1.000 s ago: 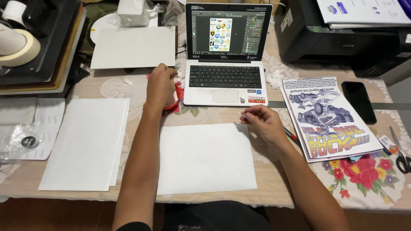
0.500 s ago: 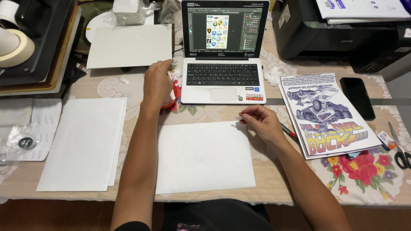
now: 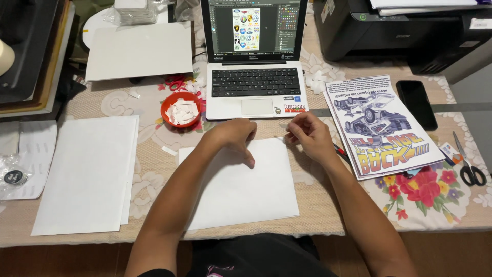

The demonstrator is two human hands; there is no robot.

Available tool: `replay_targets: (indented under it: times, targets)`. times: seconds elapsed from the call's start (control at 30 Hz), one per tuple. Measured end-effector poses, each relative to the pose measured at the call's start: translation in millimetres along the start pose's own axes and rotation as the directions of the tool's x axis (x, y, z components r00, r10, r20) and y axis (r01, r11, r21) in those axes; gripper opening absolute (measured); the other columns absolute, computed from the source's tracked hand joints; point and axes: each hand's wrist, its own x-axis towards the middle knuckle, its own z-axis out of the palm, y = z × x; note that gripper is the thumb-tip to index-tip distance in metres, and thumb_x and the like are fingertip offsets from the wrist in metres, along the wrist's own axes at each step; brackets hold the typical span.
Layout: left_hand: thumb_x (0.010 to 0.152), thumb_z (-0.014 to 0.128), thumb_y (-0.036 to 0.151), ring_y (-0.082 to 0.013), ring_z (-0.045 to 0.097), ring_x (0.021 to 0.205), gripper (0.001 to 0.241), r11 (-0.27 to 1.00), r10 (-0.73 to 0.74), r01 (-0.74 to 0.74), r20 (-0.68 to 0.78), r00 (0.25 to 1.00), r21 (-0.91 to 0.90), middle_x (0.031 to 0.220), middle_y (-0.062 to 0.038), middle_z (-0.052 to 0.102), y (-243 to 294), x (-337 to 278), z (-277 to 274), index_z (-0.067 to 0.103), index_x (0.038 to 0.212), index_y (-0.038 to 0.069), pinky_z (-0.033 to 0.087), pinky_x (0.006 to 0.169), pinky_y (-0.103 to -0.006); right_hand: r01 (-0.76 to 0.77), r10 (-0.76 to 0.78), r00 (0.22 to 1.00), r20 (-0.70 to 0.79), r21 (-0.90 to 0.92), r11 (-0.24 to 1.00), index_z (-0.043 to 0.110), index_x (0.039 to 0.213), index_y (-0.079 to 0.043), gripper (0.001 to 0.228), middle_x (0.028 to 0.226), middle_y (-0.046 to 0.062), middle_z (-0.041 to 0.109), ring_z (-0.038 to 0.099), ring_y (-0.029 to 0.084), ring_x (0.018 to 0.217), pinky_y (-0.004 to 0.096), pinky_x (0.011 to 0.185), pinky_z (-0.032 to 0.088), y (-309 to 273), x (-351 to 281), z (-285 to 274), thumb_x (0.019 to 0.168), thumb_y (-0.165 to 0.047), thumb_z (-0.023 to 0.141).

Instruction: Peeling small adhesive labels and sticking them onto a sheet of paper

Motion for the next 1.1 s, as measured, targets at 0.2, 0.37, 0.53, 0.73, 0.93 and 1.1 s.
replay_targets:
  times: [0.2, 0.37, 0.53, 0.73, 0.93, 1.1]
  targets:
    - [0.055, 0.115, 0.055, -0.0456, 0.077, 0.117, 0.099, 0.981, -0.134, 0.133, 0.003, 0.991, 0.142, 0.119, -0.024, 0.077, 27, 1, 8, 0.076, 0.126, -0.002, 0.064, 0.1, -0.0561, -0.087, 0.096, 0.995, 0.035, -0.2, 0.976, 0.072, 0.127, 0.0, 0.026, 0.106, 0.024, 0.081, 0.083, 0.032, 0.096, 0.043, 0.08, 0.072, -3, 1, -3, 0.116, -0.023, 0.075]
    - [0.061, 0.116, 0.039, -0.0479, 0.072, 0.125, 0.098, 0.976, -0.187, 0.187, -0.008, 0.982, 0.112, 0.126, -0.029, 0.075, 46, -11, 3, 0.074, 0.135, -0.008, 0.058, 0.109, -0.0556, -0.165, 0.18, 0.982, 0.055, -0.2, 0.966, 0.074, 0.131, 0.0, 0.031, 0.116, 0.027, 0.081, 0.082, 0.036, 0.112, 0.051, 0.094, 0.071, 0, 1, -2, 0.117, -0.027, 0.071]
    - [0.059, 0.117, 0.034, -0.0504, 0.069, 0.127, 0.104, 0.975, -0.19, 0.195, -0.052, 0.98, 0.108, 0.127, -0.031, 0.074, 40, -5, 9, 0.07, 0.141, -0.009, 0.053, 0.112, -0.0578, -0.263, 0.261, 0.958, 0.118, 0.0, 0.965, 0.072, 0.133, 0.0, 0.039, 0.126, 0.02, 0.078, 0.075, 0.029, 0.124, 0.054, 0.108, 0.065, 5, -2, -1, 0.12, -0.035, 0.064]
    - [0.058, 0.116, 0.036, -0.0529, 0.069, 0.128, 0.095, 0.979, -0.184, 0.188, -0.048, 0.982, 0.078, 0.126, -0.028, 0.079, 22, -1, 19, 0.072, 0.133, -0.003, 0.046, 0.115, -0.0615, -0.236, 0.277, 0.94, 0.199, -0.208, 0.949, 0.08, 0.129, -0.008, 0.043, 0.113, 0.012, 0.081, 0.074, 0.022, 0.114, 0.046, 0.105, 0.066, 6, -3, -3, 0.12, -0.045, 0.062]
    - [0.058, 0.115, 0.035, -0.0521, 0.074, 0.121, 0.08, 0.976, -0.206, 0.206, -0.012, 0.979, 0.077, 0.12, -0.026, 0.083, 22, 4, 20, 0.08, 0.121, 0.0, 0.045, 0.115, -0.0609, -0.178, 0.253, 0.955, 0.156, -0.382, 0.907, 0.081, 0.128, -0.013, 0.042, 0.108, 0.017, 0.083, 0.081, 0.028, 0.1, 0.047, 0.095, 0.068, -13, -6, 6, 0.118, -0.051, 0.065]
    - [0.053, 0.115, 0.035, -0.0488, 0.076, 0.114, 0.072, 0.984, -0.179, 0.179, -0.007, 0.984, -0.001, 0.11, -0.021, 0.083, 14, 4, 20, 0.081, 0.111, 0.007, 0.049, 0.106, -0.0571, -0.162, 0.223, 0.964, 0.142, -0.348, 0.924, 0.081, 0.129, -0.012, 0.041, 0.11, 0.018, 0.084, 0.081, 0.029, 0.102, 0.046, 0.094, 0.068, -6, -3, 5, 0.118, -0.048, 0.065]
